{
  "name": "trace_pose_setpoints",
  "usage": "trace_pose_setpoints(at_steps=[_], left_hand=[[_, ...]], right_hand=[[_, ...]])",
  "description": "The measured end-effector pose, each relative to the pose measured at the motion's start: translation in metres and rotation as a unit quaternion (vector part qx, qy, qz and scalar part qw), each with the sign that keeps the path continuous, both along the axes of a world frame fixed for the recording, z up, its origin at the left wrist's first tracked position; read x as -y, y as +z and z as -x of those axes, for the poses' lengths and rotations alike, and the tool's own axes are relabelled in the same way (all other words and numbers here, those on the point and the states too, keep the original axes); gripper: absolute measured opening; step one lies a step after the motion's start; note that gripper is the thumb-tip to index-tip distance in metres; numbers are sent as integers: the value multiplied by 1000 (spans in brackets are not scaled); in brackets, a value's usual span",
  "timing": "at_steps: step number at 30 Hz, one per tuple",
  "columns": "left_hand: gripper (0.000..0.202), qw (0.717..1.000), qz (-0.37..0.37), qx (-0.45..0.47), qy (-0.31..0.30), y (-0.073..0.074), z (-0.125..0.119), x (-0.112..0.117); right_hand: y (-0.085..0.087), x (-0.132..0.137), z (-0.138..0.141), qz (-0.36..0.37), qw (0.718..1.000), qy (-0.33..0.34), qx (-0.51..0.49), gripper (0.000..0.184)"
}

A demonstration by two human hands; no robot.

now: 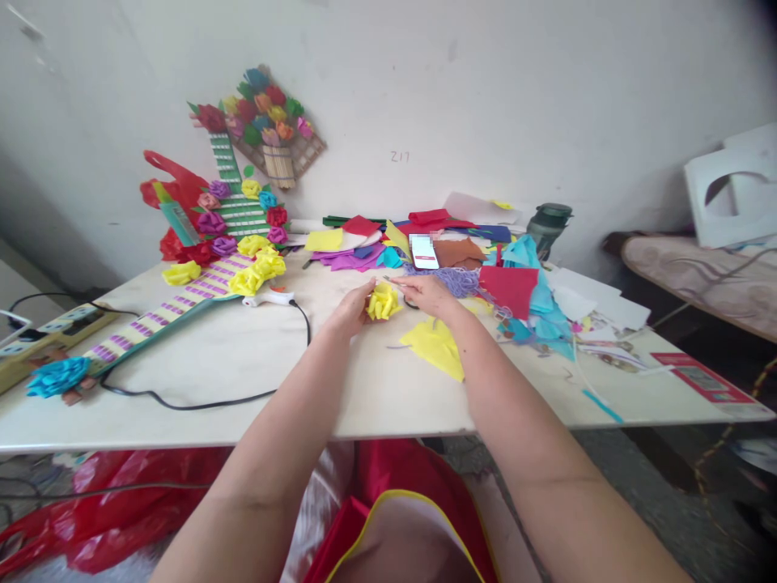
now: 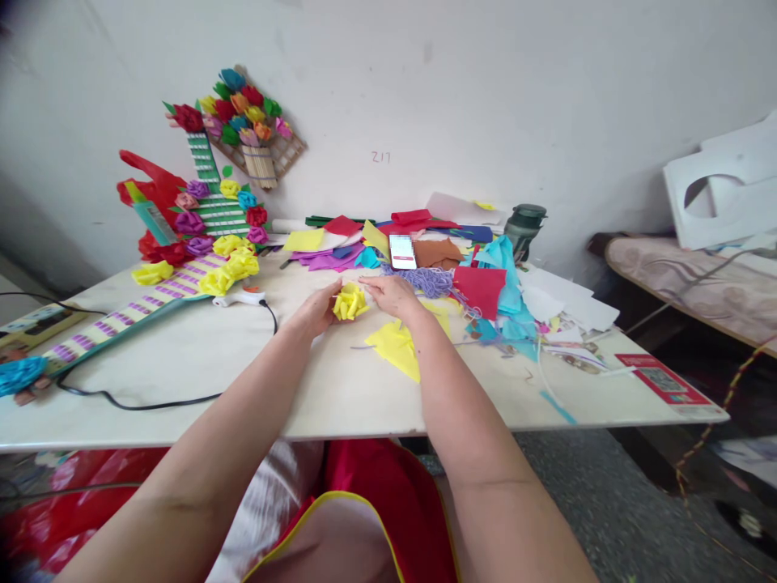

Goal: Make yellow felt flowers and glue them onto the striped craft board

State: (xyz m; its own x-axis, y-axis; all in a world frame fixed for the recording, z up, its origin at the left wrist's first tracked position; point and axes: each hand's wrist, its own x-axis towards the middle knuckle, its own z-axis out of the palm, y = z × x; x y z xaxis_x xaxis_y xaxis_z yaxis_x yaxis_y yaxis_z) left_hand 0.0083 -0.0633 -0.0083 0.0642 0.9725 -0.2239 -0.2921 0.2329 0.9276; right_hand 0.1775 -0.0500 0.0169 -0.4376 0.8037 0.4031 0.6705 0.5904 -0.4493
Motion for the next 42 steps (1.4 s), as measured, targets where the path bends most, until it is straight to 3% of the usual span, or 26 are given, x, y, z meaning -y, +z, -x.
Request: trace_pose_setpoints(at_steps=[11, 22, 42], left_hand=[[32, 1000, -20, -1, -21, 0, -4, 1], [27, 999, -24, 12, -19, 3, -7, 6], [20, 997, -33, 56, -40, 1, -5, 6]], right_hand=[[6, 7, 1, 12, 1000, -12, 23, 34], [-10, -9, 2, -6, 1000, 25, -2, 33], [-16, -14, 4, -18, 998, 61, 5, 32]])
